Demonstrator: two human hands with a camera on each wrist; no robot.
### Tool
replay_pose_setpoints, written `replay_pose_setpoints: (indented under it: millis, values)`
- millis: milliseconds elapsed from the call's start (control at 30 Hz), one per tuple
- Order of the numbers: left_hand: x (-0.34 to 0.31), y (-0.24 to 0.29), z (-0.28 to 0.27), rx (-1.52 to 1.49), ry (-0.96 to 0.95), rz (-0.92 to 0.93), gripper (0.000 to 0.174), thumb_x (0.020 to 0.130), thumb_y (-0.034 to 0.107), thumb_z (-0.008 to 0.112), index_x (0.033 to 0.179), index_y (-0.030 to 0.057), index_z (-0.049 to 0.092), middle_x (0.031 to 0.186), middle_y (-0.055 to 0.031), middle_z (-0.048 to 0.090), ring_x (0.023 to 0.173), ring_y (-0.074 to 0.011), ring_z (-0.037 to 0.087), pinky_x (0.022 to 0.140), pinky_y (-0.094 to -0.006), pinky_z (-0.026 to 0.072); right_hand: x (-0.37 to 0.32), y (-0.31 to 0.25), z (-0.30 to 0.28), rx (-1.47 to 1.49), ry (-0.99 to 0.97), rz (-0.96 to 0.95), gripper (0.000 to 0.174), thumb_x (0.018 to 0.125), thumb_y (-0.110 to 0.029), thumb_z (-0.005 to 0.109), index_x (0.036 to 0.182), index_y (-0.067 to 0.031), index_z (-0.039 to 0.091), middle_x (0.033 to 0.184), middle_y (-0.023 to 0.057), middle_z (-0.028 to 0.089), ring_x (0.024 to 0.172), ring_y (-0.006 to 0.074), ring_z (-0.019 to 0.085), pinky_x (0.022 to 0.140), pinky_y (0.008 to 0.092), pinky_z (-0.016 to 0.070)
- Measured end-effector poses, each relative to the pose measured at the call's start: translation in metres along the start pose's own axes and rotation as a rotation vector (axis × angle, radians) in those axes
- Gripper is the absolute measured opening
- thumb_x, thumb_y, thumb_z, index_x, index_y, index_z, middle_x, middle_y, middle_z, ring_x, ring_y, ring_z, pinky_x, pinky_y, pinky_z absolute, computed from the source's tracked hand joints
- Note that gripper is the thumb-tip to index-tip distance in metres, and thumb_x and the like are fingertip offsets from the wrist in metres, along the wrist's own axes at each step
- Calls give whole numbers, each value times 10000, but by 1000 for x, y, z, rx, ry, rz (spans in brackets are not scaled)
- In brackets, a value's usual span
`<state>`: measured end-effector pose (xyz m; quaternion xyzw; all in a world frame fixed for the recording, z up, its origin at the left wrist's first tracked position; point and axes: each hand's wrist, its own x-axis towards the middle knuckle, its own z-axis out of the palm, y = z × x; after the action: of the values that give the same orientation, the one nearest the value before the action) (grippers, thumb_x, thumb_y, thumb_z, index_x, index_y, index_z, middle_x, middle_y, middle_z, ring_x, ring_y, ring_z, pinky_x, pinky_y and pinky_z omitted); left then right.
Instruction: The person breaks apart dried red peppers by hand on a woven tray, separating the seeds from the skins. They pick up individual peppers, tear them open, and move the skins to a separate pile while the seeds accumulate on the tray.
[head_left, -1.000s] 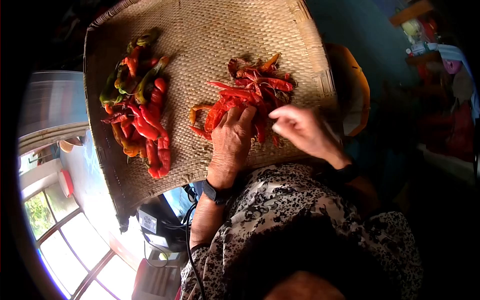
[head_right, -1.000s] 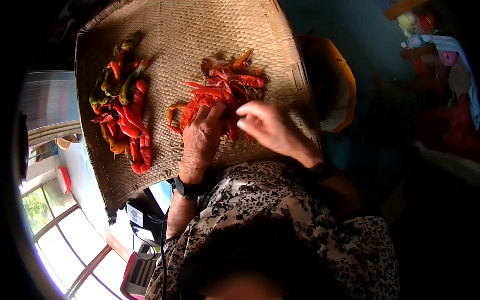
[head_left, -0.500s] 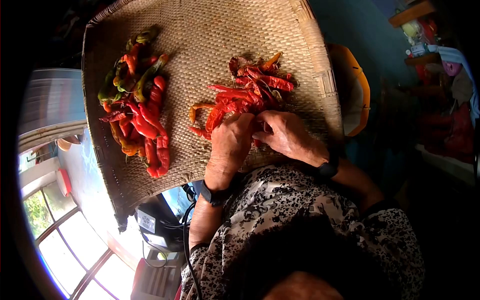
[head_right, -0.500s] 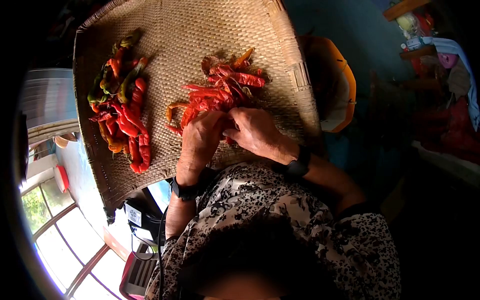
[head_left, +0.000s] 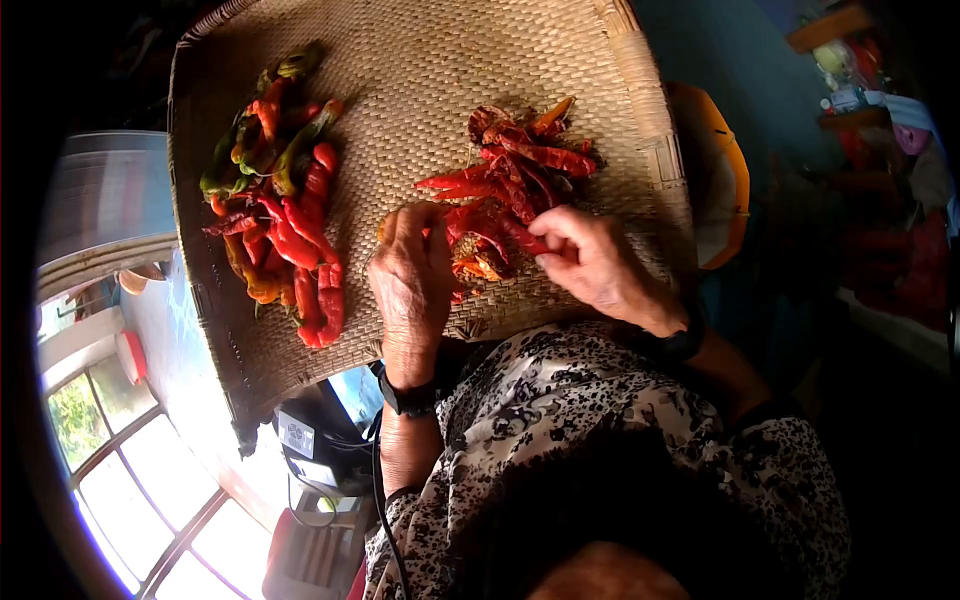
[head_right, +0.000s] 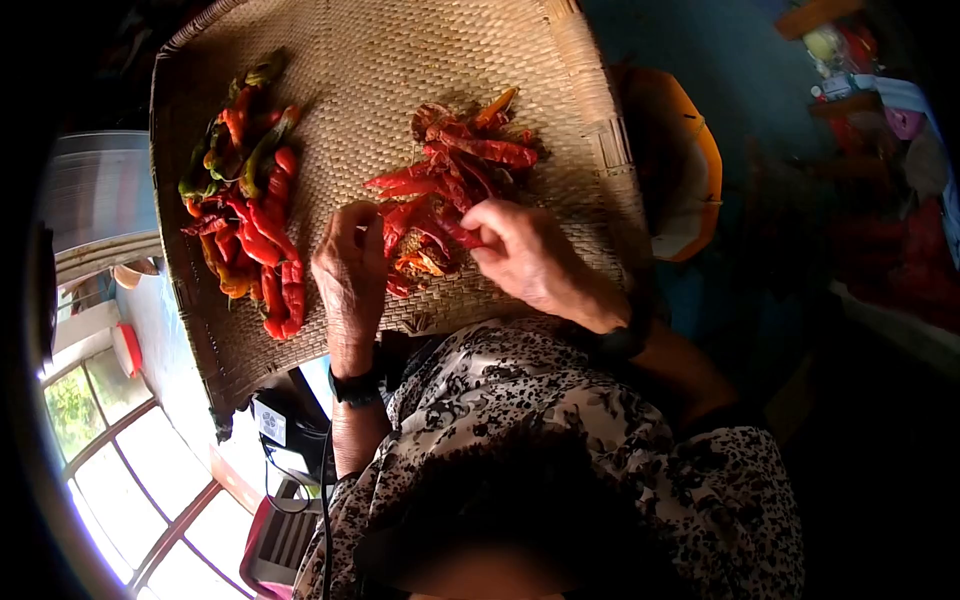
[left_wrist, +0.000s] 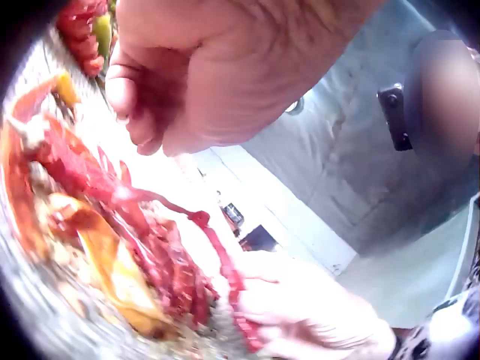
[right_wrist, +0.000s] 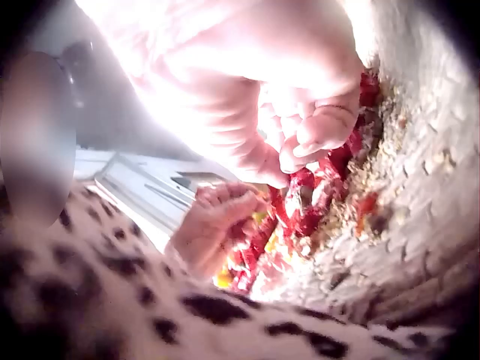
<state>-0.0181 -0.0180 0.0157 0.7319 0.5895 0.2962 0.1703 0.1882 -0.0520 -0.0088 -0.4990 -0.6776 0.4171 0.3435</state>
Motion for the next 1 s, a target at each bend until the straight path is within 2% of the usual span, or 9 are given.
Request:
replay_pose_setpoints:
  millis: [100,233,367,433,533,633,733,833,1000]
  values:
    - [-2,-12,-3,166,-49,11,124,822,73,612,945,65,599,892,-117,599,745,-324,616,623,-393,505,-5,2,-20,346,18,42,100,838,-61,622,933,-41,593,747,28,608,589,86,563,475,212,454]
    - [-9,-17,1,259,-174,1,146,812,116,608,944,55,599,996,-118,524,873,-310,582,684,-394,496,-11,16,-46,946,417,104,105,877,-130,614,931,-42,593,795,39,632,616,90,561,504,218,461]
    - [-9,-18,3,173,-152,26,135,799,93,617,925,48,599,907,-116,540,797,-326,590,649,-399,491,-9,24,-70,1664,512,50,332,921,-287,580,1120,-23,588,788,25,608,676,93,534,582,226,443]
    - [-8,-14,2,113,-135,18,130,793,85,623,914,44,599,870,-117,548,767,-335,590,634,-399,489,-8,18,-70,1691,465,107,381,930,-291,566,1174,2,564,751,27,594,631,94,530,544,219,443]
    - [-4,-1,-3,-10,-45,-11,121,805,77,631,911,29,600,824,-110,605,726,-287,631,616,-367,496,-5,10,-47,1062,321,197,296,919,-186,574,1150,-1,573,718,17,573,561,76,509,457,209,423]
    - [-8,14,-6,-402,-152,-283,76,837,44,625,908,25,610,838,-100,658,733,-201,653,629,-319,518,1,-11,-20,494,-41,200,270,875,-191,631,1087,-27,601,792,39,603,619,90,556,532,234,505]
    - [-17,27,8,-977,-241,-267,103,858,-36,597,923,38,631,843,-69,663,728,-145,630,665,-270,536,5,-5,3,535,-60,49,215,874,-175,635,1002,-2,618,816,65,634,654,110,578,563,265,498]
    - [-18,26,15,-513,-276,-47,59,875,61,615,927,37,627,821,-81,639,741,-184,636,630,-325,536,7,-4,-5,320,-239,129,185,877,-152,632,931,24,618,806,76,647,680,122,588,571,284,477]
    - [-7,14,0,-165,-37,-64,95,856,87,620,947,61,628,819,-114,616,713,-248,629,612,-339,518,2,-4,-21,536,-27,212,139,916,-188,578,866,-62,610,699,-2,564,571,59,492,509,226,429]
